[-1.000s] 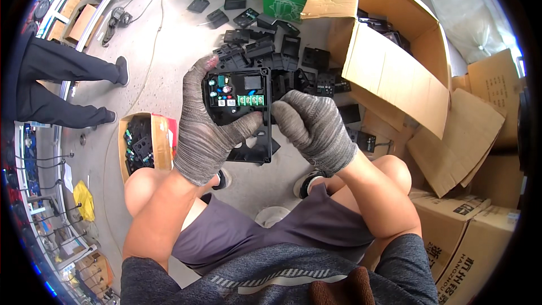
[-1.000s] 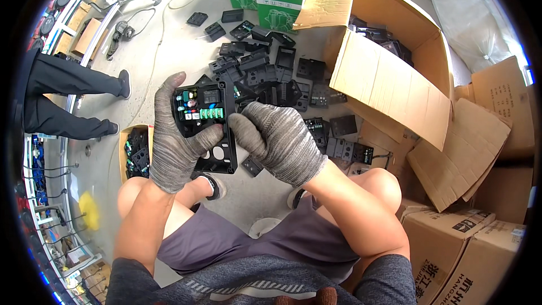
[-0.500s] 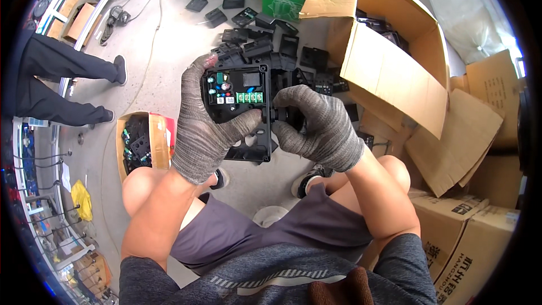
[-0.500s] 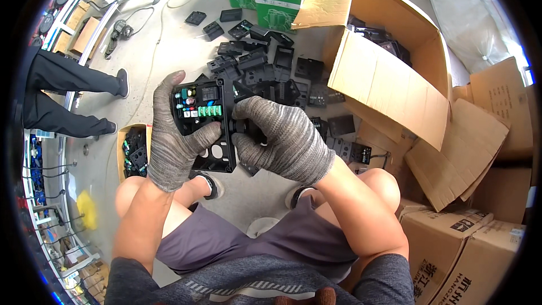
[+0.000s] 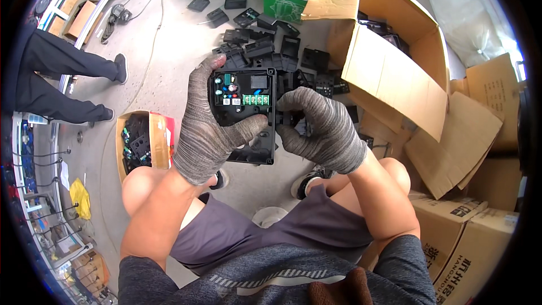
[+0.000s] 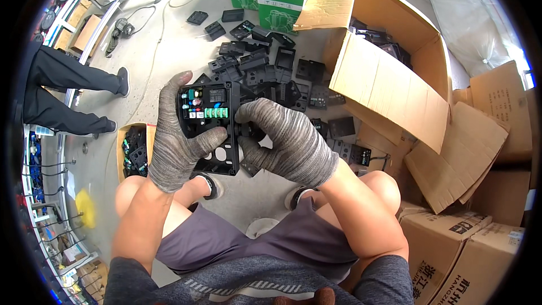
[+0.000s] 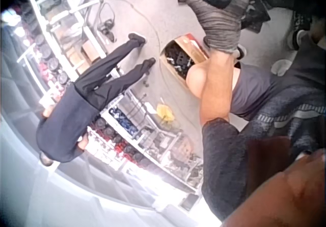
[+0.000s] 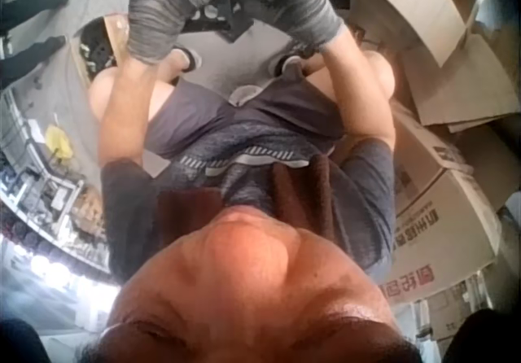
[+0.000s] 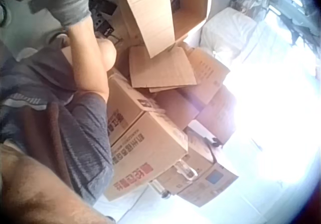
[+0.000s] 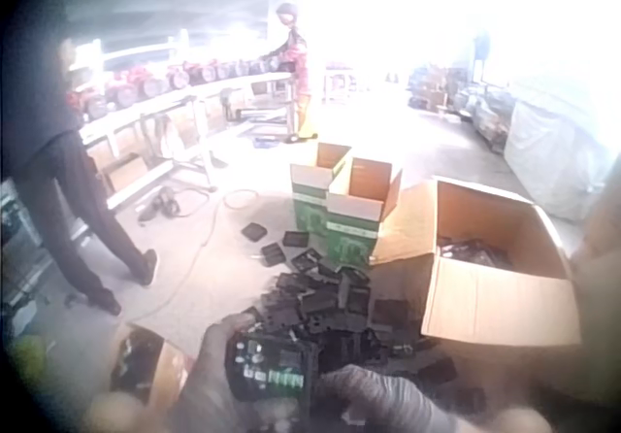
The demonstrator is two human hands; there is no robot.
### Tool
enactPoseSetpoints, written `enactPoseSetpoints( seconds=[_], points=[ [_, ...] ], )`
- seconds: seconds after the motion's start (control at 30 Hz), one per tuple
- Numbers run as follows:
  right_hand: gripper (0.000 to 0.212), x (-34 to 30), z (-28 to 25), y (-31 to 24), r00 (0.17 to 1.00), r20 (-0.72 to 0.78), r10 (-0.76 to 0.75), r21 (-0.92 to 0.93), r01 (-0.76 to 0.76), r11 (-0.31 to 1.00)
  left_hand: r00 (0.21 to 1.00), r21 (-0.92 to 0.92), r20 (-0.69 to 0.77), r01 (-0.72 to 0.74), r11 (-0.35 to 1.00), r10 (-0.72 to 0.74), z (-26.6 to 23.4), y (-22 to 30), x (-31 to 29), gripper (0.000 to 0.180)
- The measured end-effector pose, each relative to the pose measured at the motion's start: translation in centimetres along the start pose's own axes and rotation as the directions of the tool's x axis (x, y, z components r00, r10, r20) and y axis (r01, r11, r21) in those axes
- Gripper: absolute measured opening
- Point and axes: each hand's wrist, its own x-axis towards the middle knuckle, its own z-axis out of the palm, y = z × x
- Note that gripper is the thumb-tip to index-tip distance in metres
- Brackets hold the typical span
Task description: The person, wearing gloves, picks up black plastic components from a pile on the floor and inserts small circular pieces into the circular openings on the housings.
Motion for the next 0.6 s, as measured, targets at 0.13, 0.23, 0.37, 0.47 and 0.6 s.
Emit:
enactPoseSetpoints(
  seconds=[0.13, 0.23, 0.37, 0.47, 0.6],
  points=[
    [0.024, 0.0, -0.2, -0.8, 0.983, 0.06, 0.176, -0.078, -0.171, 0.982, 0.999, 0.054, 0.037, -0.039, 0.998, 0.037, 0.1, -0.1, -0.1, 0.105],
    [0.021, -0.1, 0.0, -0.2, 0.914, 0.198, 0.353, 0.205, -0.391, 0.897, 0.993, 0.115, 0.04, -0.117, 0.986, 0.113, 0.0, -0.7, 0.0, 0.105],
    [0.039, -0.2, 0.3, -0.3, 0.993, -0.042, 0.108, 0.103, -0.103, 0.989, 0.996, 0.097, 0.01, -0.092, 0.991, 0.092, -0.1, -0.1, -0.1, 0.103],
    [0.044, -0.2, 0.3, 0.4, 0.989, -0.066, -0.132, -0.033, 0.13, 0.991, 1.0, -0.022, 0.013, 0.02, 1.0, -0.02, 0.4, 0.7, -0.2, 0.102],
    [0.032, -0.2, 0.7, -0.3, 1.0, -0.02, 0.019, -0.062, -0.02, 0.998, 1.0, 0.01, 0.023, -0.015, 1.0, 0.015, -0.1, 0.1, -0.3, 0.102]
  ],
)
